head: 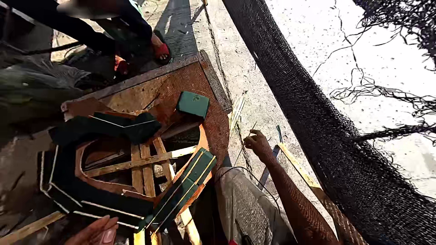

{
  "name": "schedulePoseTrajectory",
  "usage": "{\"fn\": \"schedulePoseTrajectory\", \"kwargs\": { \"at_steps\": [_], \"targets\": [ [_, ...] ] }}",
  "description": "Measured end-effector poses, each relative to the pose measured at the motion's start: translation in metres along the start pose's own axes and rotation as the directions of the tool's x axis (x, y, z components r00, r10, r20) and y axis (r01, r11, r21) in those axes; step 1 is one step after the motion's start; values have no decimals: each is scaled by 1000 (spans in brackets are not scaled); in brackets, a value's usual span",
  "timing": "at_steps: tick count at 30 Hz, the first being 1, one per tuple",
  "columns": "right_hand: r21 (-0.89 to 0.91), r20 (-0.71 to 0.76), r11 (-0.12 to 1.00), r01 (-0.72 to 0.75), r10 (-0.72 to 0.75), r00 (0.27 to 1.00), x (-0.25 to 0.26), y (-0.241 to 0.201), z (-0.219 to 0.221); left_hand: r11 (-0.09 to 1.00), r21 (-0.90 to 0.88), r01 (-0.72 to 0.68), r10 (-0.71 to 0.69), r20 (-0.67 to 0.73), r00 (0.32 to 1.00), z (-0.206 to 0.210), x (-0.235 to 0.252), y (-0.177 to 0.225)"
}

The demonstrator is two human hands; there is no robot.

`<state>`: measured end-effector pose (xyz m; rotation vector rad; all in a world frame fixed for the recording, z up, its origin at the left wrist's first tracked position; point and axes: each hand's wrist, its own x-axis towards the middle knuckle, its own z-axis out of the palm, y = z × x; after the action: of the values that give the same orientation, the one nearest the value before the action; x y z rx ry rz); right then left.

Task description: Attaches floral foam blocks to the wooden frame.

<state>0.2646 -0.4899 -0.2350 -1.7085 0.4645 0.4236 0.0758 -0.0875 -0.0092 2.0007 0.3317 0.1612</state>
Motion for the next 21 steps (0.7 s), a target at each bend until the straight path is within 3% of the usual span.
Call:
{"fn": "schedulePoseTrajectory", "kwargs": {
  "at_steps": [2,4,6,8,10,11,12,13,14,15,17,19,21],
  "targets": [
    [34,-98,956,293,-288,953,-26,-35,-12,976,164,-143,134,62,989,20,2,25],
    [171,-121,858,485,-470,874,-50,-79,-8,904,335,-265,238,121,964,52,6,50],
    [470,-19,737,486,-542,840,-74,-114,12,903,330,-276,250,119,961,95,12,63],
    [624,134,684,379,-571,810,-97,-135,43,982,117,-147,130,139,982,130,22,65],
    [498,198,757,422,-573,795,-115,-144,75,999,-21,-24,25,67,997,145,31,58],
    [308,160,783,541,-603,782,-120,-145,87,999,45,-14,13,14,1000,144,34,50],
    [62,103,727,684,-686,720,-120,-143,95,983,183,-3,6,-15,1000,135,35,43],
    [-158,99,576,802,-799,593,-117,-139,98,948,319,5,2,-22,1000,125,35,34],
    [-262,177,396,880,-877,447,-110,-136,102,914,406,13,-12,-5,1000,112,34,26],
    [-287,312,249,925,-889,336,-103,-136,108,889,458,6,-16,19,1000,101,34,18],
    [-252,575,111,961,-782,241,-95,-134,123,841,538,-63,39,55,998,84,28,0],
    [-165,677,112,980,-709,195,-84,-130,144,768,627,-132,97,90,991,74,26,-14],
    [-104,725,133,986,-668,167,-77,-126,163,713,683,-156,62,160,985,66,25,-22]
  ]
}}
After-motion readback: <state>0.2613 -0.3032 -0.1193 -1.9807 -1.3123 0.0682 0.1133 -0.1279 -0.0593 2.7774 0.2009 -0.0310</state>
